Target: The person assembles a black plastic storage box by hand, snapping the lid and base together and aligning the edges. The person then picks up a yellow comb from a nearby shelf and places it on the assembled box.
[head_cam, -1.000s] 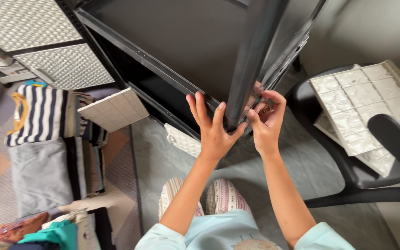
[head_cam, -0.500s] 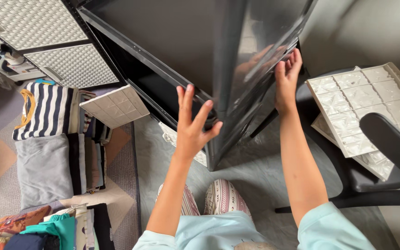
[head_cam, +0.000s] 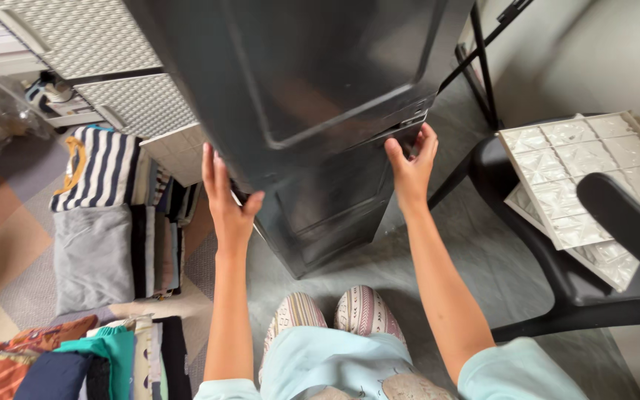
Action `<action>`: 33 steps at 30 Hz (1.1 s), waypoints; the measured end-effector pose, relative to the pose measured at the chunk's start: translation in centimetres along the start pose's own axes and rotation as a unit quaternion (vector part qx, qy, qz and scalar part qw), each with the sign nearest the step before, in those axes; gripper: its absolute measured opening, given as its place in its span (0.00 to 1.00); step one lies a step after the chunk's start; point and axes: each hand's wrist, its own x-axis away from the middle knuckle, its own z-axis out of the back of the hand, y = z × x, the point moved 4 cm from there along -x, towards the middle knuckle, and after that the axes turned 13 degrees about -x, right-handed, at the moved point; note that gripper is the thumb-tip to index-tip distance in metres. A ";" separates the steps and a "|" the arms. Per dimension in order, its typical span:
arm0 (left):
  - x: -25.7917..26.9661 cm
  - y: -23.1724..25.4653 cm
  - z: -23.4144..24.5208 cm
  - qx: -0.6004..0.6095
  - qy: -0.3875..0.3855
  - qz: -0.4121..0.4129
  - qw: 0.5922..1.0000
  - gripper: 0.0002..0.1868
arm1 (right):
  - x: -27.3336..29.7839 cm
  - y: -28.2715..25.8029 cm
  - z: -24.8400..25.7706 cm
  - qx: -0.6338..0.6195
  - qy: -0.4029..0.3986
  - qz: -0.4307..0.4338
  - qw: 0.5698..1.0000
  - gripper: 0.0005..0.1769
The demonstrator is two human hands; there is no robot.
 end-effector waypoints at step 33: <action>-4.5 -3.1 7.1 0.245 -0.046 0.140 0.958 0.36 | 2.8 -6.0 -8.6 -0.127 -0.036 0.057 0.990 0.37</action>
